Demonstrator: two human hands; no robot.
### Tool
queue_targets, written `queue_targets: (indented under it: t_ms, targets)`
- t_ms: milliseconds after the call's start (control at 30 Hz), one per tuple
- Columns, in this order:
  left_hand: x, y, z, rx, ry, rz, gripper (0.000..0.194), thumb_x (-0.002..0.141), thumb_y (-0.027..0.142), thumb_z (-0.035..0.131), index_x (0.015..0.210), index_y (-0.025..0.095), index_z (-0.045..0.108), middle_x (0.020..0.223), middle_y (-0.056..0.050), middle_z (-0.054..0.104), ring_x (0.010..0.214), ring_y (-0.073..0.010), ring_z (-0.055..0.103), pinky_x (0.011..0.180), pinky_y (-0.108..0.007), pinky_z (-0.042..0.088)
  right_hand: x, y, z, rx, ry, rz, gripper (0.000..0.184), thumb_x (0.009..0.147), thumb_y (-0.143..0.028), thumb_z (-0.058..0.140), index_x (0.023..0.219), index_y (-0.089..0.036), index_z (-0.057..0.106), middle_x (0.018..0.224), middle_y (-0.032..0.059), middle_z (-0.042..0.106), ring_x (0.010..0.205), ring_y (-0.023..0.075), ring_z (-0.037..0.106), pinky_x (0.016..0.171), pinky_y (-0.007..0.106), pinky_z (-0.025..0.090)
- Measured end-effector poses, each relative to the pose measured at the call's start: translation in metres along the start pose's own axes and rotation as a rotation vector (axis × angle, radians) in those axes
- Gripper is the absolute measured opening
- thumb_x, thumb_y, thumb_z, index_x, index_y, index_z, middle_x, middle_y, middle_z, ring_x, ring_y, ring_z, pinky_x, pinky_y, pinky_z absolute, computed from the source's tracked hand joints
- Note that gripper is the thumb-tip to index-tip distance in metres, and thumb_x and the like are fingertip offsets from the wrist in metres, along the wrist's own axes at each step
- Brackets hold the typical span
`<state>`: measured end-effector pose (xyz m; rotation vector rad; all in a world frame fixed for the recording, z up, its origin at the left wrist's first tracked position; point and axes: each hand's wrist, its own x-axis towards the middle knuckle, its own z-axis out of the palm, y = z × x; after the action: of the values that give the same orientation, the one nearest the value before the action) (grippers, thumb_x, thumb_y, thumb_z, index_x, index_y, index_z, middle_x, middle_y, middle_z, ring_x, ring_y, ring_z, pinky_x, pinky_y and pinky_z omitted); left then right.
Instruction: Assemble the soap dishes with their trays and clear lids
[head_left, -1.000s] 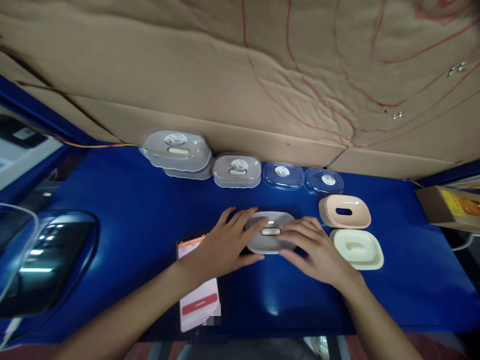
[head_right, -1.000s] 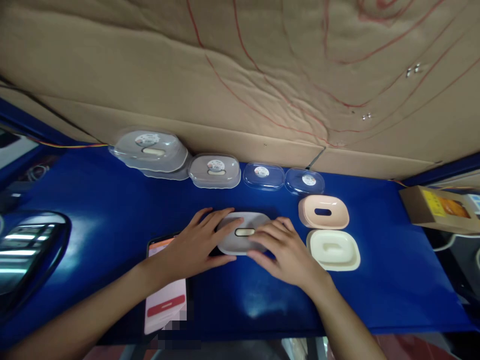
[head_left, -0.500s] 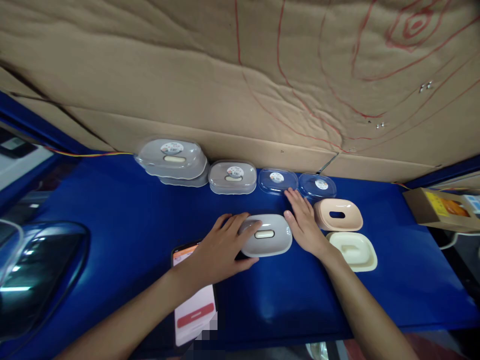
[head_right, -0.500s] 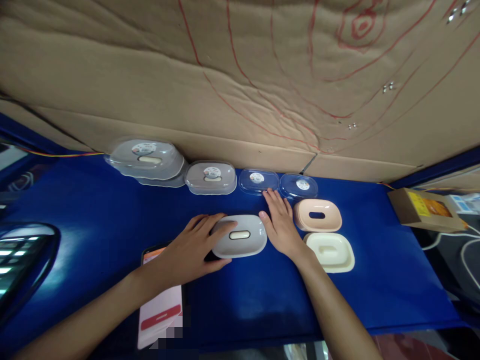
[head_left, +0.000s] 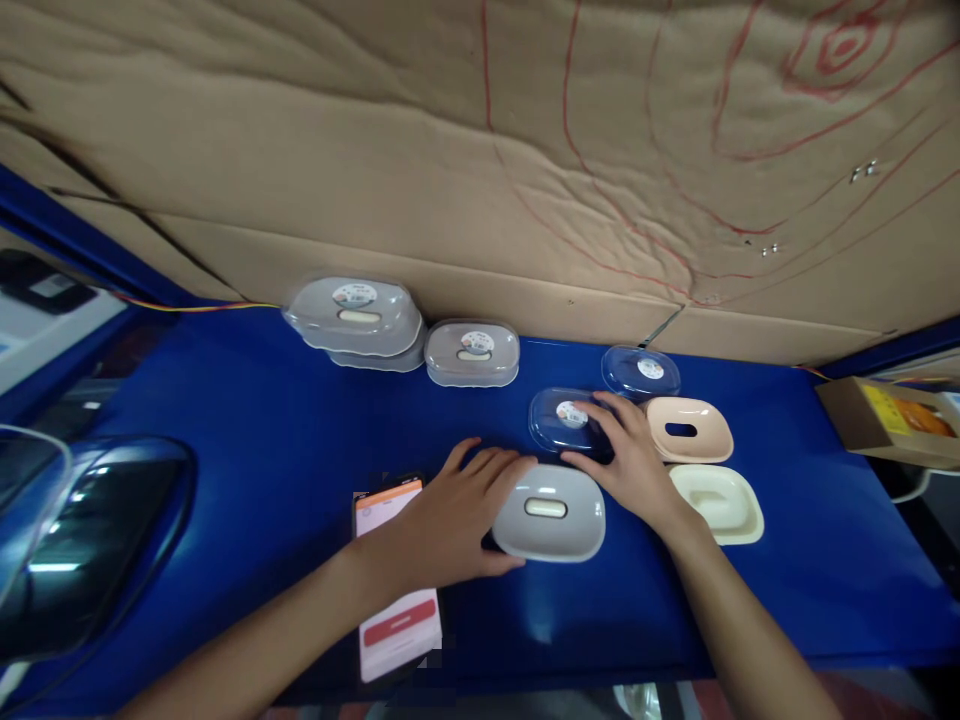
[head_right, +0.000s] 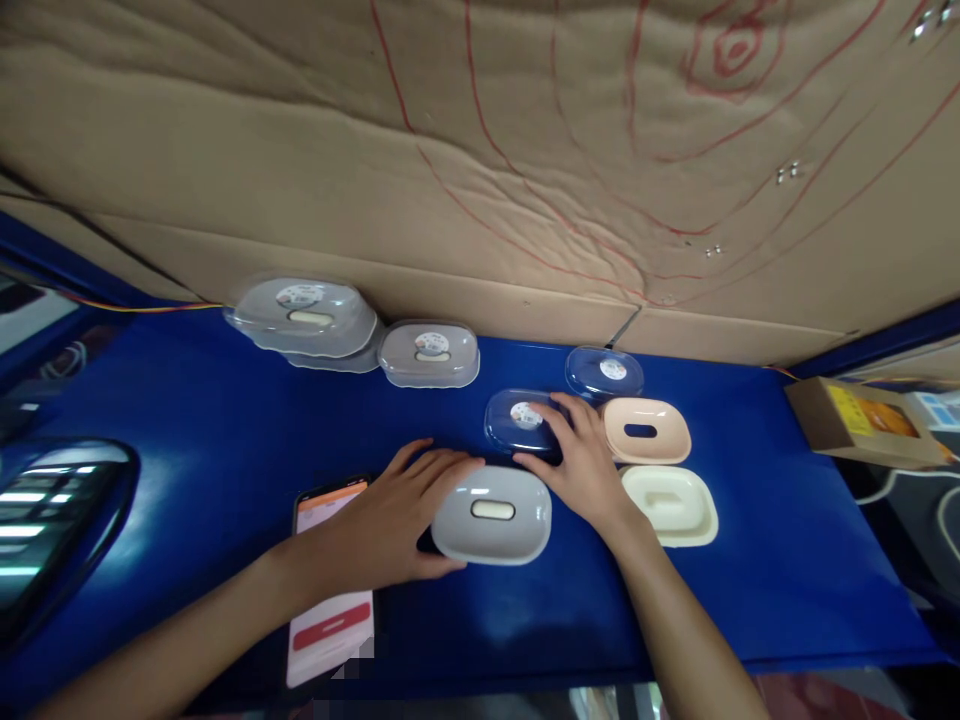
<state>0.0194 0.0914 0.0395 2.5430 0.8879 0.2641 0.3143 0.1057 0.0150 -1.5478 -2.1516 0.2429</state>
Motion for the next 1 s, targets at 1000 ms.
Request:
queue_targets:
  t_ms: [1000]
  targets:
    - [0.006, -0.019, 0.011, 0.054, 0.174, -0.218, 0.105, 0.090, 0.068, 0.075, 0.167, 0.023, 0.021, 0.155, -0.022, 0.060, 0.134, -0.0424, 0.062, 0.105, -0.058, 0.047, -0.024, -0.060, 0.008, 0.038, -0.023, -0.201, 0.068, 0.100, -0.050, 0.071, 0.159, -0.027, 0.046, 0.156, 0.0193, 0.053, 0.154, 0.0400, 0.044, 0.120, 0.066, 0.046]
